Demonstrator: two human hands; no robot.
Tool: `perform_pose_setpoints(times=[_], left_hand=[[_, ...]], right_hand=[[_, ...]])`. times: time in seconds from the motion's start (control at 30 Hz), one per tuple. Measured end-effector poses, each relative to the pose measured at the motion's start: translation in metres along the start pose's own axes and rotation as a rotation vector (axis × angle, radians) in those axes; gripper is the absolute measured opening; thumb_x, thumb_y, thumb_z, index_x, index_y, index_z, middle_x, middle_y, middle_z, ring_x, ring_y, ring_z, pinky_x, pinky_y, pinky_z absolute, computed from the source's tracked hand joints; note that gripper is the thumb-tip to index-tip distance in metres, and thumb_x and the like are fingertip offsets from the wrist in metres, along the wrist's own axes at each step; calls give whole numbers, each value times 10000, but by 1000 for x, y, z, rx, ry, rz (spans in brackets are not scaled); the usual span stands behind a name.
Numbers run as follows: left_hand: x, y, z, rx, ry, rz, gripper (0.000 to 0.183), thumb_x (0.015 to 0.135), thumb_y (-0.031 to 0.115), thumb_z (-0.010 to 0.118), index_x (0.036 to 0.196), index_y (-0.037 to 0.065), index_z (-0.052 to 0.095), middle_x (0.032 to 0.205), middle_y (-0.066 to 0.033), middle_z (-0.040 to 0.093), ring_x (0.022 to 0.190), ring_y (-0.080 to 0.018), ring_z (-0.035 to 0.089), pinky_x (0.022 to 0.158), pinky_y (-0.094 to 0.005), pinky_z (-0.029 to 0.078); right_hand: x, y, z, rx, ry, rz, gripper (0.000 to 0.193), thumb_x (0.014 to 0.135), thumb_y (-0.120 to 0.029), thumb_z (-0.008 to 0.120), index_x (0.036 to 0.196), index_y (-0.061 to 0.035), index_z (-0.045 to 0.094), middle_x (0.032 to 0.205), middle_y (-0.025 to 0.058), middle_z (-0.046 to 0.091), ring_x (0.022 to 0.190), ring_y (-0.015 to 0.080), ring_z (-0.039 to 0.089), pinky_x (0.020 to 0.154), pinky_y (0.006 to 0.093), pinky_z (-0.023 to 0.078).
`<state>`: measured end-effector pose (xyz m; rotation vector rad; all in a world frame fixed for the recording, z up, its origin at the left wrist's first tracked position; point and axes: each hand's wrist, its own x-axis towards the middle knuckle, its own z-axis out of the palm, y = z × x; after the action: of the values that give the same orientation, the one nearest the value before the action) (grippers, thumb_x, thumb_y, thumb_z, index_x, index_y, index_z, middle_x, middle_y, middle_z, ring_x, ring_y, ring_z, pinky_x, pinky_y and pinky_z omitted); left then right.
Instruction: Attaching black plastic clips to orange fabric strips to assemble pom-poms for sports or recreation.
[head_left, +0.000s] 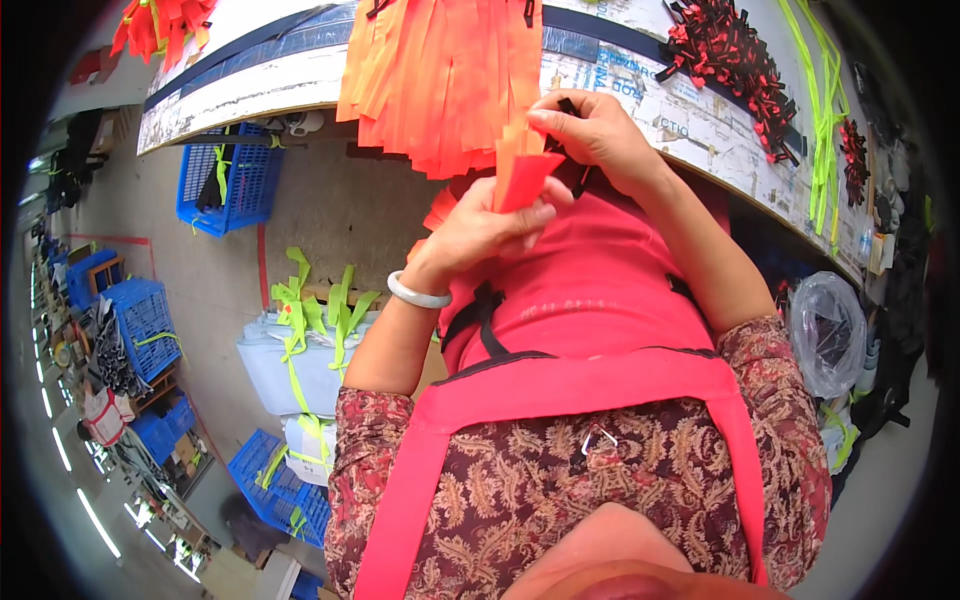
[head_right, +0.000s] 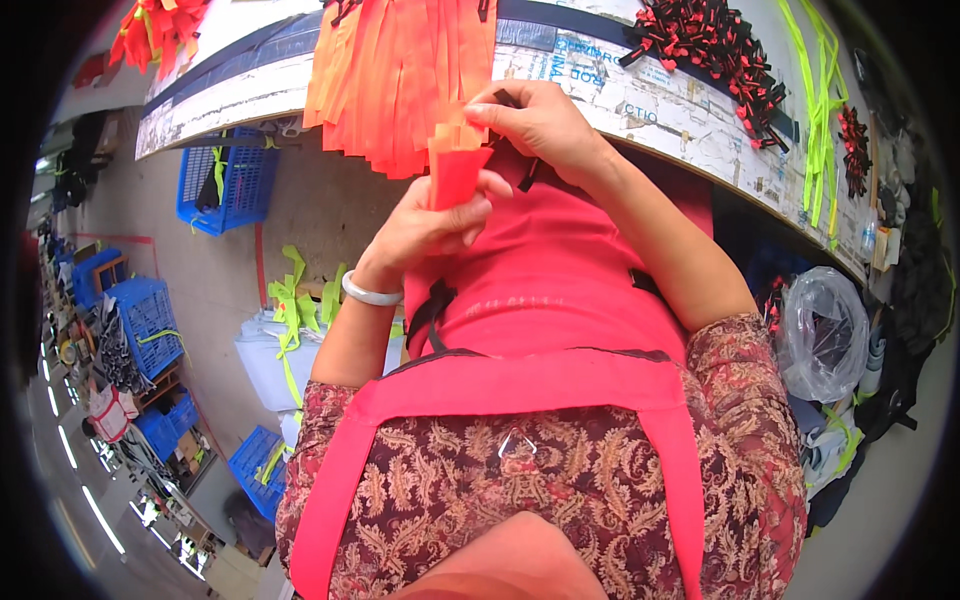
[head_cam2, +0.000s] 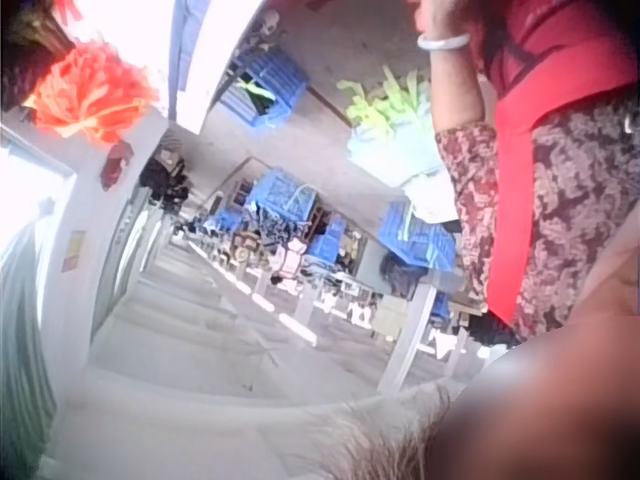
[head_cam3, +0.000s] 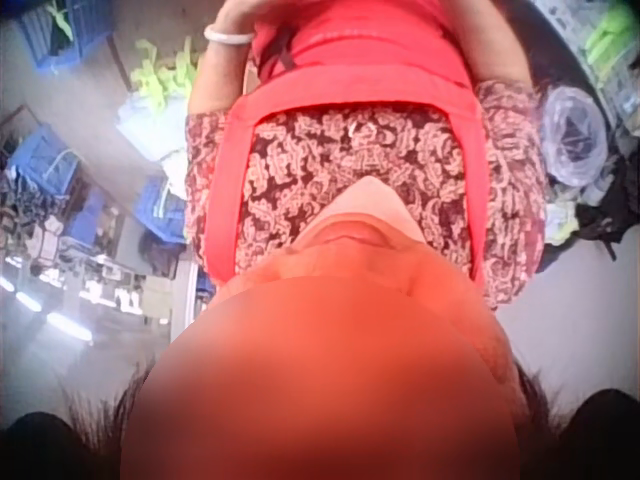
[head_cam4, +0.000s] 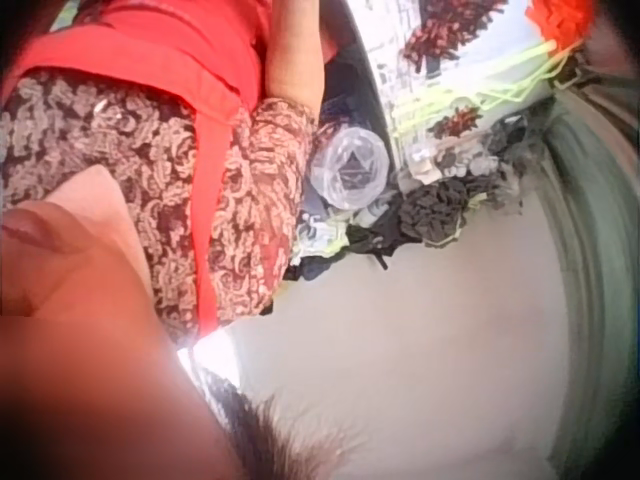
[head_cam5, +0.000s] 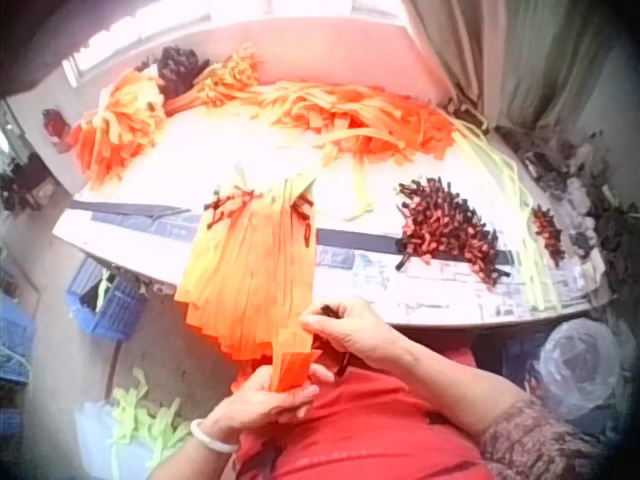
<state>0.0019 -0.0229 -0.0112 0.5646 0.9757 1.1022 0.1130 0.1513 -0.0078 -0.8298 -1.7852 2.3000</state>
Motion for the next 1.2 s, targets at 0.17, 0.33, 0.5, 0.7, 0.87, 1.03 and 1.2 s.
perform_pose_setpoints(times=[0.17, 0.33, 0.5, 0.7, 0.87, 1.03, 1.2], left_hand=[[-3, -2, -19, -305, 167, 145, 282, 977, 142, 492, 1188, -38, 547, 772, -67, 594, 584, -105, 532, 550, -256, 474], [1, 7, -39, -205, 575, 456, 285, 995, 199, 488, 1111, -39, 592, 975, -168, 675, 806, -213, 658, 758, -334, 536], [-17, 44, -34, 173, 287, 255, 260, 988, 148, 495, 1134, -36, 605, 1024, -127, 679, 947, -176, 637, 830, -289, 508], [8, 29, 7, 18, 88, -72, 277, 956, 254, 578, 1112, 26, 585, 881, -37, 628, 807, -131, 588, 739, -265, 470], [19, 14, 10, -278, -9, 38, 266, 932, 244, 618, 1066, 14, 609, 822, -25, 613, 699, -107, 561, 621, -240, 444], [22, 13, 12, 376, 515, 373, 91, 867, 71, 669, 915, 1, 636, 768, -60, 599, 653, -164, 555, 595, -274, 438], [21, 9, 8, 964, 564, 616, 110, 885, 85, 668, 884, -19, 632, 769, -28, 578, 680, -108, 555, 615, -236, 437]], right_hand=[[-22, 16, -2, 74, 181, -142, 171, 915, -192, 652, 932, -22, 660, 647, -73, 504, 534, -11, 369, 463, 171, 252], [-52, -25, -14, -40, 68, -332, 101, 891, -103, 670, 927, -8, 668, 739, -34, 597, 665, 17, 500, 567, 177, 384], [-56, -47, -24, -313, -354, -405, 87, 840, -5, 680, 924, 17, 677, 862, 76, 697, 809, 130, 653, 729, 255, 510], [-32, -31, -21, -223, -363, -278, 76, 867, -15, 655, 935, 14, 673, 794, 62, 673, 765, 126, 658, 679, 242, 514], [-32, -9, -26, -125, -255, -390, 87, 890, -50, 644, 928, 27, 659, 778, 45, 642, 711, 66, 585, 669, 220, 493], [-39, -12, -21, -221, -35, -282, 156, 897, -132, 658, 934, 19, 647, 756, 16, 617, 709, 62, 545, 659, 217, 459], [-39, 3, -12, -305, -73, -323, 140, 911, -121, 623, 923, 19, 617, 713, 33, 569, 669, 83, 491, 621, 251, 433]])
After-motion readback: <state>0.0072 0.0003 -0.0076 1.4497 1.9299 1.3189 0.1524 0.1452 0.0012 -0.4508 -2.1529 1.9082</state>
